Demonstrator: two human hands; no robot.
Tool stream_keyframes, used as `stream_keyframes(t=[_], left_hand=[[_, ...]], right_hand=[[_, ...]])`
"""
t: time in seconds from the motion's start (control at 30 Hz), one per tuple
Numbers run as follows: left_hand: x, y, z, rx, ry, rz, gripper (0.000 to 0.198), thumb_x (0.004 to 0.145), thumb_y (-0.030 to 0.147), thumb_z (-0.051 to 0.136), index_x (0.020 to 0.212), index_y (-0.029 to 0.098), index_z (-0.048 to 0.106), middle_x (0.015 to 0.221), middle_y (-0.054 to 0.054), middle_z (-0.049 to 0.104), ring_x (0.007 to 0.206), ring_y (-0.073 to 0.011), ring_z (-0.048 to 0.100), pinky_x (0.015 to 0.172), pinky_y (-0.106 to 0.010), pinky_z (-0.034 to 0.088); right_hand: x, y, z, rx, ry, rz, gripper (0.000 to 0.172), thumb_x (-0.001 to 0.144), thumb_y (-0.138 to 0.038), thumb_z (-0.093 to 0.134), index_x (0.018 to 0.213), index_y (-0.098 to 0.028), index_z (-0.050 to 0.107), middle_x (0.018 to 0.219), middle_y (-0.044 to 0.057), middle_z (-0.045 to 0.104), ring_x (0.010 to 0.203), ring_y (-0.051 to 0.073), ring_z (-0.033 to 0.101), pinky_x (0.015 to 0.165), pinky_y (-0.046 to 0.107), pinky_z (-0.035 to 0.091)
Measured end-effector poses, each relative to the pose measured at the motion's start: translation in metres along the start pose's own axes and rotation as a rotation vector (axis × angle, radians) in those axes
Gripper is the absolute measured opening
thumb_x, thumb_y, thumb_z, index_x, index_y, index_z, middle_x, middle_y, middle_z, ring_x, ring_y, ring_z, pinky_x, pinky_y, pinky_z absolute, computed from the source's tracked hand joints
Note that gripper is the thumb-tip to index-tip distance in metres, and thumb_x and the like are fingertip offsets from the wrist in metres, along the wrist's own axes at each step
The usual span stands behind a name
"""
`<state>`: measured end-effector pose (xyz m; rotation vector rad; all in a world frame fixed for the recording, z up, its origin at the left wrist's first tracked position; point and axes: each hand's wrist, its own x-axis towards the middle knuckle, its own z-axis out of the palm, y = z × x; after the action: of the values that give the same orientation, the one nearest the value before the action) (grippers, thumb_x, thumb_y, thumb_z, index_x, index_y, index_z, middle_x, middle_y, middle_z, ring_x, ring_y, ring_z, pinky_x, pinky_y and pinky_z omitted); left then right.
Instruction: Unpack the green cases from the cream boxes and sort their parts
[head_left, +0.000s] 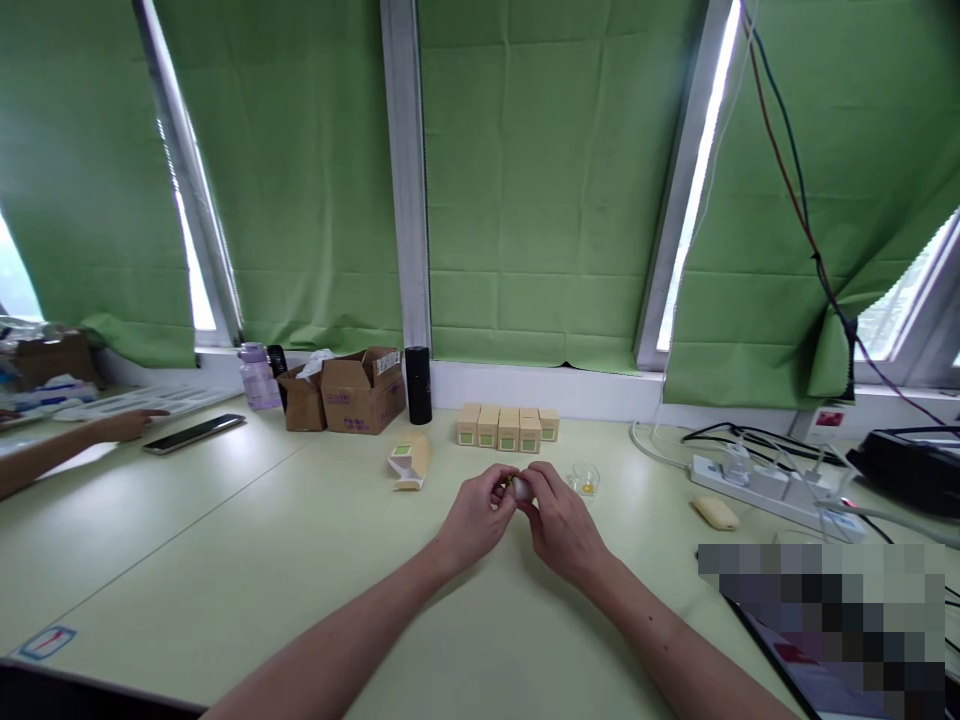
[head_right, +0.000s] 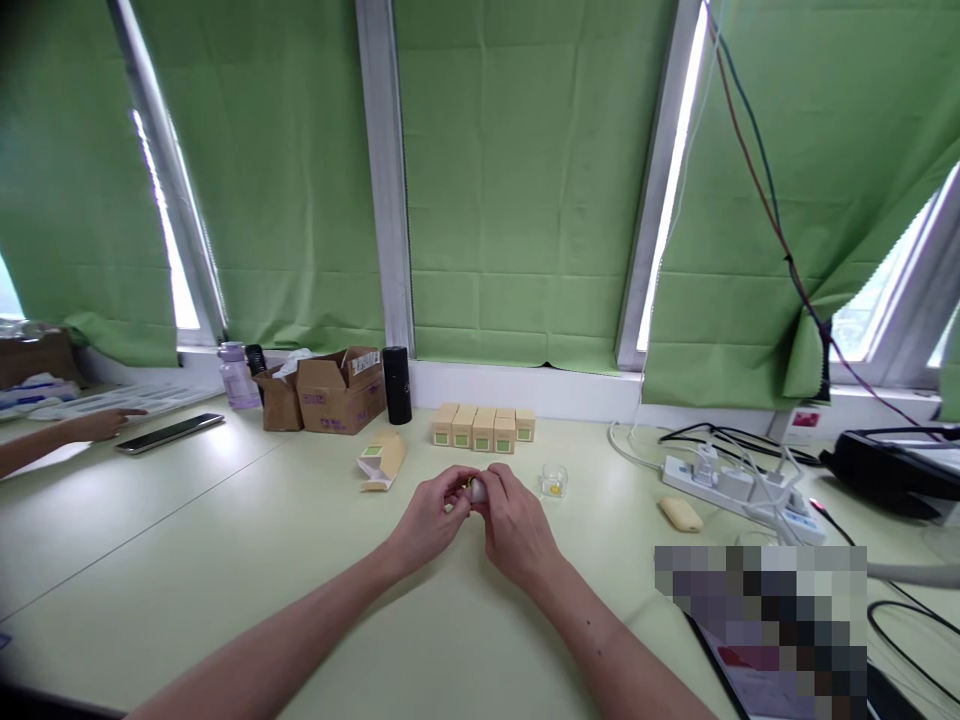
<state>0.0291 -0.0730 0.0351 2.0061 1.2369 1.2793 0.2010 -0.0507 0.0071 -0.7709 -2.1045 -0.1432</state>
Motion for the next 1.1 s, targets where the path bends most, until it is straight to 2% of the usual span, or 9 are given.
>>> stream_keyframes(t=[0.3, 0.4, 0.5, 0.67, 0.9, 1.1], left_hand=[[0.002, -0.001, -0.001, -0.026, 0.010, -0.030, 0.026, 0.090, 0.021, 0.052, 0.109, 0.023, 0.069, 0.088, -0.001, 0.074, 0.073, -0.0175, 0.065, 0.064, -0.027, 0.049], [0.003, -0.003, 0.000, -0.070, 0.032, -0.027, 0.024, 0.092, 0.028, 0.055, 0.111, 0.023, 0.070, 0.098, -0.004, 0.076, 0.081, -0.0190, 0.069, 0.070, -0.029, 0.052], [0.003, -0.006, -0.001, -0.063, -0.006, 0.002, 0.028, 0.093, 0.032, 0.059, 0.117, 0.023, 0.070, 0.107, -0.007, 0.076, 0.090, -0.0214, 0.070, 0.077, -0.032, 0.054], [0.002, -0.012, -0.005, 0.053, -0.038, 0.059, 0.047, 0.080, 0.024, 0.074, 0.126, 0.027, 0.067, 0.120, -0.007, 0.073, 0.099, -0.0242, 0.066, 0.090, -0.039, 0.052], [0.006, -0.007, -0.006, 0.018, -0.002, 0.072, 0.030, 0.083, 0.031, 0.074, 0.113, 0.026, 0.069, 0.108, -0.006, 0.071, 0.098, -0.0240, 0.064, 0.090, -0.038, 0.051], [0.006, -0.005, -0.008, 0.017, 0.027, 0.044, 0.030, 0.082, 0.029, 0.076, 0.111, 0.026, 0.071, 0.105, -0.006, 0.069, 0.100, -0.0251, 0.063, 0.090, -0.039, 0.051]], right_hand=[[0.004, -0.001, 0.002, 0.036, 0.031, 0.005, 0.033, 0.097, -0.011, 0.042, 0.127, -0.023, 0.048, 0.115, 0.014, 0.060, 0.096, 0.027, 0.065, 0.074, 0.039, 0.058], [0.002, 0.003, 0.002, 0.100, 0.049, 0.031, 0.029, 0.099, -0.016, 0.043, 0.127, -0.023, 0.049, 0.117, 0.014, 0.059, 0.099, 0.027, 0.065, 0.076, 0.040, 0.058], [-0.002, 0.008, 0.001, 0.123, 0.053, 0.076, 0.026, 0.100, -0.020, 0.046, 0.126, -0.023, 0.049, 0.119, 0.014, 0.059, 0.099, 0.027, 0.065, 0.077, 0.041, 0.059], [-0.005, 0.011, -0.001, 0.144, 0.075, 0.110, 0.026, 0.099, -0.020, 0.050, 0.124, -0.024, 0.053, 0.121, 0.013, 0.060, 0.104, 0.028, 0.064, 0.084, 0.043, 0.058], [-0.001, 0.005, -0.001, 0.335, 0.123, 0.160, 0.020, 0.099, -0.022, 0.050, 0.118, -0.024, 0.055, 0.114, 0.011, 0.062, 0.101, 0.026, 0.063, 0.085, 0.042, 0.057], [0.001, 0.002, 0.002, 0.434, 0.160, 0.243, 0.016, 0.101, -0.031, 0.050, 0.113, -0.023, 0.057, 0.110, 0.010, 0.064, 0.097, 0.025, 0.063, 0.084, 0.041, 0.055]])
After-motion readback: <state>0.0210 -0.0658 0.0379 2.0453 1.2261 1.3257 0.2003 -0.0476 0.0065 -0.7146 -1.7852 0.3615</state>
